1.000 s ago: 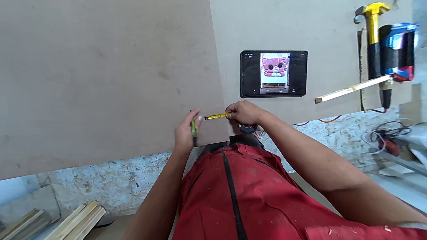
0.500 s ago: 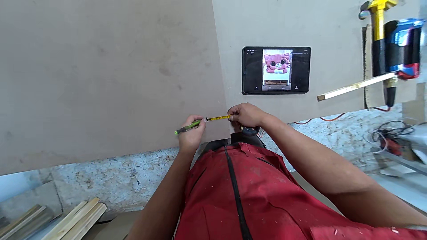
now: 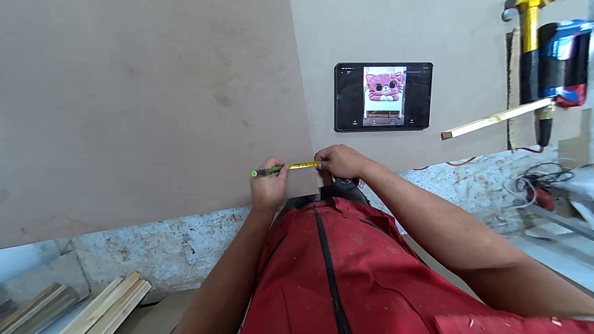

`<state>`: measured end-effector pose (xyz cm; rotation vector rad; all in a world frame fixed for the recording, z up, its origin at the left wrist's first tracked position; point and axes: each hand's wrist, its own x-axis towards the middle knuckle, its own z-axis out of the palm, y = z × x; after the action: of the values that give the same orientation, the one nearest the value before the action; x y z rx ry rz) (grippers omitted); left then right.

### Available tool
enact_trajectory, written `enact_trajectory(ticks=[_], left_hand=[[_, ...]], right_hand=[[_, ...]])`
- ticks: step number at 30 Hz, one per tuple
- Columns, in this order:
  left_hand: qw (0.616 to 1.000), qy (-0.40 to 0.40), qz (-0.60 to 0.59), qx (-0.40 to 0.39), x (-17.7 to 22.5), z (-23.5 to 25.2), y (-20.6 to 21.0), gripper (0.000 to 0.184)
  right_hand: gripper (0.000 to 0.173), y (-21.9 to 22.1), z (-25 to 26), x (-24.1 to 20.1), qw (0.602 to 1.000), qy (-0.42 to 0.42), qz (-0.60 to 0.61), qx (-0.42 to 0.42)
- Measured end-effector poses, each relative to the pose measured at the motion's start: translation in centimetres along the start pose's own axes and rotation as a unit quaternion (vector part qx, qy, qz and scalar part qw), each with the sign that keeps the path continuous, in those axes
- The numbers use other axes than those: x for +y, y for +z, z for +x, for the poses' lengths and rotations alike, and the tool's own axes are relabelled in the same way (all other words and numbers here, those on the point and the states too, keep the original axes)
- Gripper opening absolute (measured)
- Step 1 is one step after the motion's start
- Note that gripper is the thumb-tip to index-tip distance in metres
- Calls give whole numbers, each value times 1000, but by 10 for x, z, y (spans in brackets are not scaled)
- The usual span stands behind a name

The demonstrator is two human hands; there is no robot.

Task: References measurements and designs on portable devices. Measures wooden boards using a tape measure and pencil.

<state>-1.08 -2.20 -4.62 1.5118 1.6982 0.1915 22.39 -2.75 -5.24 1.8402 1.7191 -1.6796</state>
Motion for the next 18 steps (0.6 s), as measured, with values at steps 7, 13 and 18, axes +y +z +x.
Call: enact_trajectory(ticks=[7,13,18], left_hand=[[998,-29,51,-5,39,53,-17,20],[999,-46,8,-19,49,80,-23,15],[996,-47,43,-56,20,27,-16,17]], right_hand=[[20,-54,33,-20,998,26,-46,24],[19,-80,47,-32,996,33,-84,24],[20,-26,10,-19,999,35,-42,-4]])
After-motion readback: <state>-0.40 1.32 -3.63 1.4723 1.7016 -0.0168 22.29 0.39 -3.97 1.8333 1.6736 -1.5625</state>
